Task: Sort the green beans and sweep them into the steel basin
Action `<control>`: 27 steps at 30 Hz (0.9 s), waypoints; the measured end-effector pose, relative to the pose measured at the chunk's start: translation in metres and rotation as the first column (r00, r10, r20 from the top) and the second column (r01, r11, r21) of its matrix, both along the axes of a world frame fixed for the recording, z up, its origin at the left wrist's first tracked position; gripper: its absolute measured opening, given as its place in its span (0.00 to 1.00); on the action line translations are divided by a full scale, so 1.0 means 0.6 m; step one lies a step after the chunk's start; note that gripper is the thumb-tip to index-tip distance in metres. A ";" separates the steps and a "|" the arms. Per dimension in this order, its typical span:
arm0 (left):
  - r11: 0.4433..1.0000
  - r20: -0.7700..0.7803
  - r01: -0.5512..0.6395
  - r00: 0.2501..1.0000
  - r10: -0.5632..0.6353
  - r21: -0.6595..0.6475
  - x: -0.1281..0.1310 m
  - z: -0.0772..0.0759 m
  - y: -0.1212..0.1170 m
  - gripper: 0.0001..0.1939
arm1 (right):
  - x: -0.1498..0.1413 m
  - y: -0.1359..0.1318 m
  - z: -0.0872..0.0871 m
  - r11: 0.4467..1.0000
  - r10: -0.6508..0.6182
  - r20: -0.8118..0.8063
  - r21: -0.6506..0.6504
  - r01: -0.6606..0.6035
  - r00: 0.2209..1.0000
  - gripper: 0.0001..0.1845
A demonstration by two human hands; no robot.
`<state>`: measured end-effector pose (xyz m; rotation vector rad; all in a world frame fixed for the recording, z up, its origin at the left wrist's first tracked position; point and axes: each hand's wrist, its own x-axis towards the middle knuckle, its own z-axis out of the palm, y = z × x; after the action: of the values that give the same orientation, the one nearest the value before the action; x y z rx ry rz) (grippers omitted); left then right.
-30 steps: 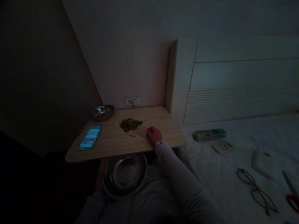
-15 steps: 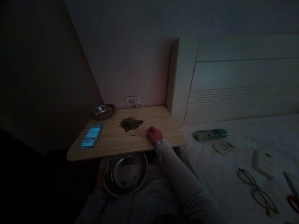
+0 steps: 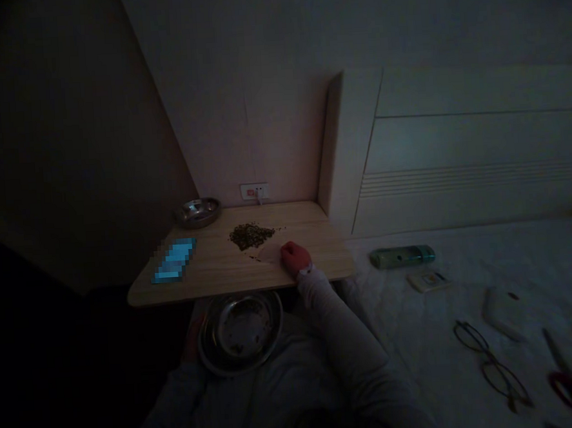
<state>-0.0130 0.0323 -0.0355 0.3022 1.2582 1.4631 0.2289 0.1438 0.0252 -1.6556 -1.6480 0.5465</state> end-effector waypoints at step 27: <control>0.998 0.018 0.046 0.999 -0.045 -0.050 0.040 0.094 -0.019 0.10 | 0.005 -0.011 -0.001 1.000 0.019 -0.079 -0.008 -0.020 0.997 0.09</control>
<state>0.0107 0.0211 0.0208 0.2823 1.2646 1.3910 0.2319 0.1375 0.0248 -1.6049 -1.6080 0.6215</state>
